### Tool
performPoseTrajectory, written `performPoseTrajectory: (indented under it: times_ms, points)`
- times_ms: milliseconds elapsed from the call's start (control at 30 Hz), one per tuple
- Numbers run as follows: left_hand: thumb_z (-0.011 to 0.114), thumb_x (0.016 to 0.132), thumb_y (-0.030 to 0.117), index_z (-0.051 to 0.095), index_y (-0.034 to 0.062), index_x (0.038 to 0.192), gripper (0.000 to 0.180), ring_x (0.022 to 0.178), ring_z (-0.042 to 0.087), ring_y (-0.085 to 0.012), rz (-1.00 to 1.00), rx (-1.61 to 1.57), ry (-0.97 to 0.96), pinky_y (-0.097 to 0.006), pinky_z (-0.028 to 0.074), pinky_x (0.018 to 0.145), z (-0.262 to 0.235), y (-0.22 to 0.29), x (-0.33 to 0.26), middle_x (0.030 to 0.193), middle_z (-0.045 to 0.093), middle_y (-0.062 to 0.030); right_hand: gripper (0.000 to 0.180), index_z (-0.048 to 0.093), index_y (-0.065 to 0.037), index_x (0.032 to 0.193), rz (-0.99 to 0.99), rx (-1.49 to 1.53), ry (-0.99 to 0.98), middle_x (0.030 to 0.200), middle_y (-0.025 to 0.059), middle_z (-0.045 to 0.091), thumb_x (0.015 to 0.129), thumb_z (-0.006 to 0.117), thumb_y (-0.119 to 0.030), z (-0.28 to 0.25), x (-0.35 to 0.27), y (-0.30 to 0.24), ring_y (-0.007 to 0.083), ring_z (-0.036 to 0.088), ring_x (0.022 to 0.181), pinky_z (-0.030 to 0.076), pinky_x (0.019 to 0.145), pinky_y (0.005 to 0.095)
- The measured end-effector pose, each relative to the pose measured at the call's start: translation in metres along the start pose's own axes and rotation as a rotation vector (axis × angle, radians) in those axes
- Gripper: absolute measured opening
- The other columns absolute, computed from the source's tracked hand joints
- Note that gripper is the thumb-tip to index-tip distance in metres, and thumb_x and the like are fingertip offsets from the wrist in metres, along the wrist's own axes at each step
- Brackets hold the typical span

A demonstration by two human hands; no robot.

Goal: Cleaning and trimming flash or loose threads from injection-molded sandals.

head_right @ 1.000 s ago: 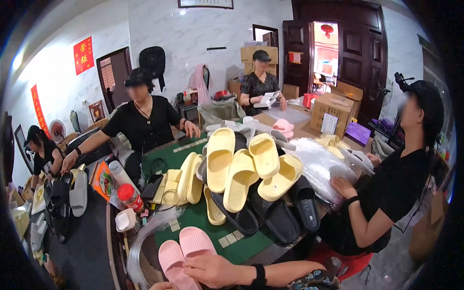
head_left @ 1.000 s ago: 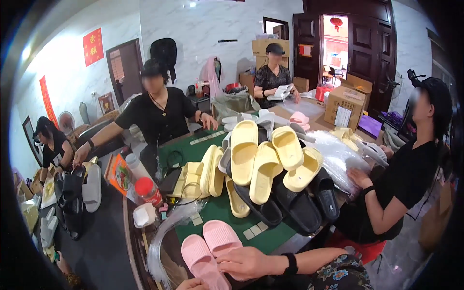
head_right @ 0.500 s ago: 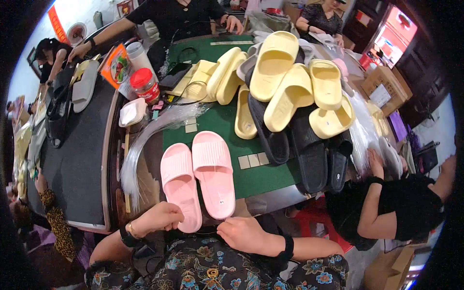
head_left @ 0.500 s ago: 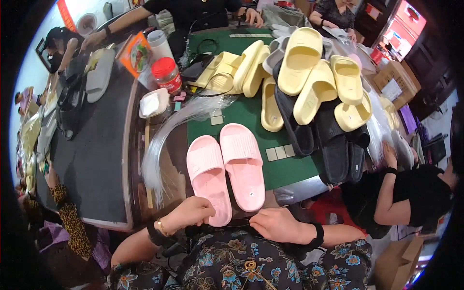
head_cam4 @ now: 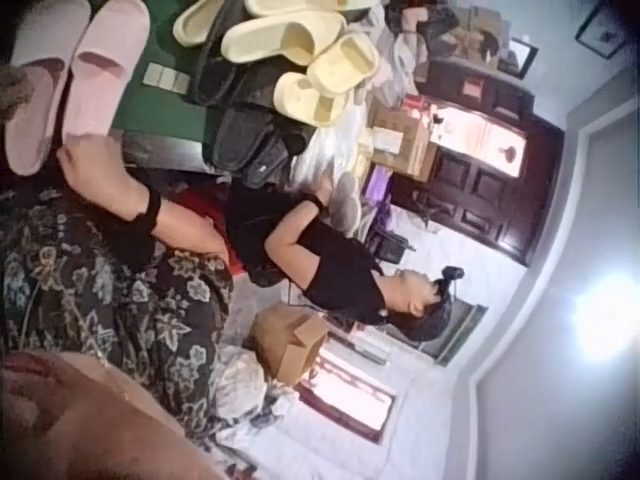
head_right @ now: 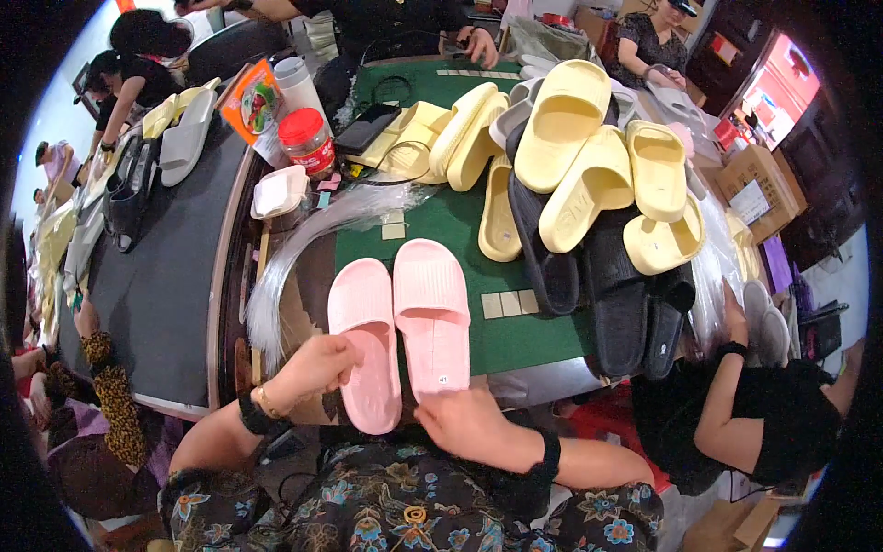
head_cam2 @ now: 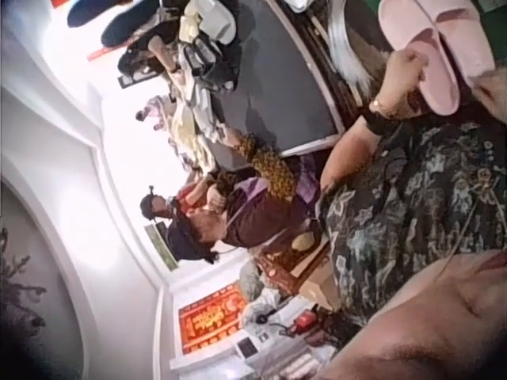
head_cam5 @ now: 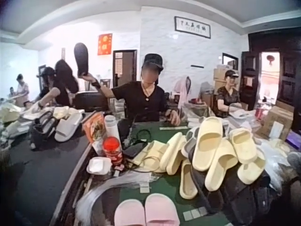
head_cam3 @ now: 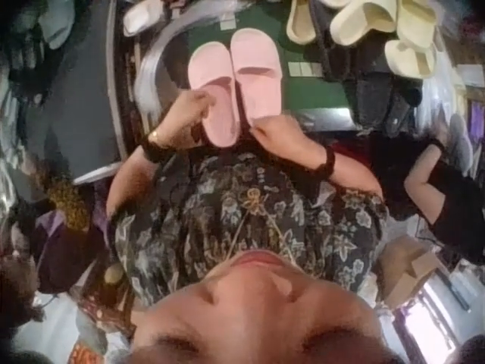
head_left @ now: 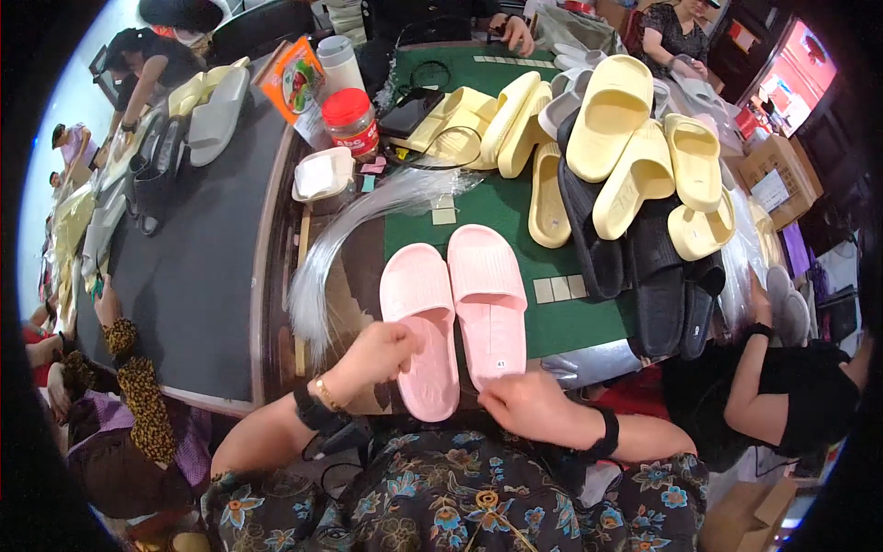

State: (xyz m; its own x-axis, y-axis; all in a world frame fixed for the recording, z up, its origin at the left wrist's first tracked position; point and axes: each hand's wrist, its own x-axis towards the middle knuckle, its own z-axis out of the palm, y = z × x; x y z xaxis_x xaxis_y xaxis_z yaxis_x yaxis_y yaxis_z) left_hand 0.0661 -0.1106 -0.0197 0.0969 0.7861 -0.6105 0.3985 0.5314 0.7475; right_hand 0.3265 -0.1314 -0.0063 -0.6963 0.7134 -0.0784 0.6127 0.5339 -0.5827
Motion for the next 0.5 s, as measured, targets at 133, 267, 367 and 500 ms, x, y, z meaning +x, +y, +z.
performPoseTrajectory:
  times_ms: [133, 267, 367, 500]
  points:
    - [0.057, 0.092, 0.030, 0.067, -0.0041, 0.076, 0.039, 0.050, 0.059, -0.0134, 0.192, 0.225, 0.127, -0.030, 0.047, 0.048, 0.001, 0.005, 0.003, 0.056, 0.060, -0.0090, 0.022, 0.061, -0.004, 0.073, -0.010, -0.067, 0.228, 0.067, 0.0155, 0.062, 0.087, 0.058, -0.021, 0.005, 0.038, 0.020, 0.0342, 0.063, 0.060, 0.051, 0.054, 0.0441]
    - [0.057, 0.093, 0.032, 0.066, -0.0061, 0.074, 0.044, 0.051, 0.061, -0.0152, 0.152, 0.161, 0.152, -0.031, 0.048, 0.050, -0.002, 0.008, -0.008, 0.057, 0.062, -0.0110, 0.019, 0.061, -0.006, 0.072, -0.042, -0.174, 0.397, 0.065, 0.0130, 0.062, 0.086, 0.058, -0.019, 0.006, 0.057, 0.033, 0.0313, 0.063, 0.056, 0.052, 0.049, 0.0406]
    - [0.059, 0.091, 0.029, 0.065, -0.0066, 0.075, 0.040, 0.052, 0.062, -0.0188, 0.178, 0.125, 0.288, -0.033, 0.048, 0.052, -0.014, 0.007, -0.003, 0.059, 0.062, -0.0142, 0.016, 0.061, -0.006, 0.074, -0.011, -0.181, 0.413, 0.067, 0.0126, 0.062, 0.085, 0.061, -0.018, 0.007, 0.062, 0.032, 0.0320, 0.063, 0.058, 0.051, 0.050, 0.0406]
    - [0.065, 0.085, 0.023, 0.065, -0.0043, 0.079, 0.028, 0.055, 0.064, -0.0270, 0.392, 0.245, 0.441, -0.035, 0.048, 0.053, -0.018, 0.008, -0.001, 0.063, 0.061, -0.0198, 0.013, 0.063, -0.006, 0.076, 0.040, -0.171, 0.425, 0.068, 0.0126, 0.063, 0.083, 0.064, -0.016, 0.005, 0.061, 0.031, 0.0328, 0.063, 0.060, 0.051, 0.052, 0.0418]
